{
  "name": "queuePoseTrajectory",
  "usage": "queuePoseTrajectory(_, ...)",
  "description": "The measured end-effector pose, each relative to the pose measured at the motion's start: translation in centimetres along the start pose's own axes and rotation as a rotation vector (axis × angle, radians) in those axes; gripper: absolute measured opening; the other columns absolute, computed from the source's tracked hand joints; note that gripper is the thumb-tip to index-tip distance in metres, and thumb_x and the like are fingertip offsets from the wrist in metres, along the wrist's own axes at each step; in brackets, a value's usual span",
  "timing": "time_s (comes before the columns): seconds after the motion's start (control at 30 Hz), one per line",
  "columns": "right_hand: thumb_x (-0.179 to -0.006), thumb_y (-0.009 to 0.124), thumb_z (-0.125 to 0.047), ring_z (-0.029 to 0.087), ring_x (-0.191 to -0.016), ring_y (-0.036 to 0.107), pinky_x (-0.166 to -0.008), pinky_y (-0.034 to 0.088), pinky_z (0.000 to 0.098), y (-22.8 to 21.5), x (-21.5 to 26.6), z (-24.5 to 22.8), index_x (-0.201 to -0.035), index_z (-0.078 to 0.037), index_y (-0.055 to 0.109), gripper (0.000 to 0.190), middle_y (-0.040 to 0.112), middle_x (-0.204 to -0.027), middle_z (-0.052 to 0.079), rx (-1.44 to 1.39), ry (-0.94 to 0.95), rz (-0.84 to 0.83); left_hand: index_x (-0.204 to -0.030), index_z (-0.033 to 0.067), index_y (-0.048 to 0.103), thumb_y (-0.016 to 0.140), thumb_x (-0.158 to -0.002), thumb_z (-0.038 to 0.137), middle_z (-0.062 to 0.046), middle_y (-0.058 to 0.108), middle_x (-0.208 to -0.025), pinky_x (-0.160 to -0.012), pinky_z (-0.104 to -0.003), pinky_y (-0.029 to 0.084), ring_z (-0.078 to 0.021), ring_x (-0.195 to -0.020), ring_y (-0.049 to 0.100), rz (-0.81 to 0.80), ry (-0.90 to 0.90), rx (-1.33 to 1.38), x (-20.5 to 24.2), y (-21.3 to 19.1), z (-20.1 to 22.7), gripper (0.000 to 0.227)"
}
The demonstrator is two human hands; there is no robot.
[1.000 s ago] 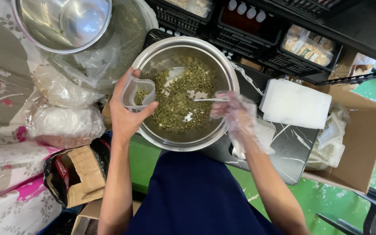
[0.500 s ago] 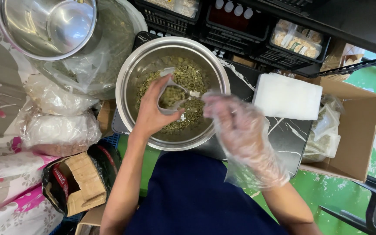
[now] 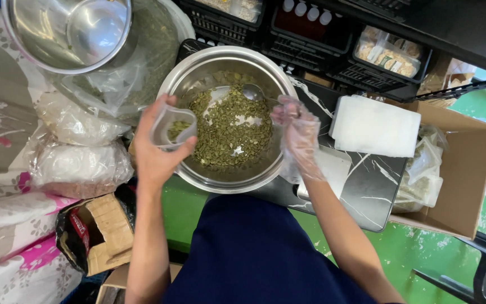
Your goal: The person scoops green seeds from a large metal bowl into small plastic bags using a metal spoon. They place each filled bag on a digital scale to check the weight, then set the bag aside. The process is repeated multiple times throughout the clip.
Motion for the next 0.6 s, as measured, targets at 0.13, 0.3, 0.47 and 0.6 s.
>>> queuePoseTrajectory(0.13, -0.102, 0.067, -0.046, 0.016, -0.081, 0.074, -0.081, 0.064, 0.0281, 1.9, 0.9, 5.3, -0.121, -0.008, 0.072, 0.043, 0.076, -0.087, 0.007, -0.161, 0.161, 0.039, -0.158, 0.0058, 0.045, 0.091, -0.08, 0.008, -0.024, 0.056, -0.146, -0.114, -0.059, 0.048, -0.0372, -0.135, 0.057, 0.063, 0.119, -0.097, 0.1, -3.0, 3.1, 0.091)
queuePoseTrajectory(0.3, -0.109, 0.058, -0.042, 0.031, -0.079, 0.08, -0.073, 0.07, 0.044, 3.0, 2.8, 6.3, -0.112, -0.013, 0.075, 0.035, 0.077, -0.084, 0.017, -0.035, 0.359, 0.025, -0.155, 0.0023, 0.047, 0.094, -0.078, 0.009, -0.024, 0.058, -0.145, -0.116, -0.057, 0.046, -0.0363, -0.137, 0.057, 0.156, 0.154, -0.101, 0.4, -3.6, 1.8, 0.091)
queuePoseTrajectory(0.47, -0.114, 0.032, -0.035, 0.043, -0.101, 0.076, -0.088, 0.063, 0.0523, 5.0, 2.5, 15.2, -0.128, 0.001, 0.063, 0.05, 0.072, -0.116, 0.035, -0.075, 0.945, 0.031, -0.156, 0.0021, 0.046, 0.099, -0.073, 0.015, -0.023, 0.056, -0.146, -0.117, -0.056, 0.047, -0.0355, -0.138, 0.056, 0.169, 0.172, -0.113, 0.9, -3.7, -0.1, 0.1)
queuePoseTrajectory(0.6, -0.114, 0.038, -0.032, 0.048, -0.12, 0.069, -0.102, 0.058, 0.0572, 5.8, 2.7, 7.9, -0.138, 0.002, 0.058, 0.046, 0.065, -0.132, 0.038, -0.215, 0.963, 0.046, -0.156, 0.0021, 0.047, 0.099, -0.07, 0.014, -0.025, 0.058, -0.142, -0.115, -0.061, 0.048, -0.0398, -0.134, 0.058, 0.164, 0.149, -0.101, 0.9, -3.2, -0.9, 0.102)
Point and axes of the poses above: each hand's wrist, its own x-axis away from the middle knuckle, its own y-axis out of the palm, z = x × y, the point moved 1 cm from there along -x, towards the middle knuckle
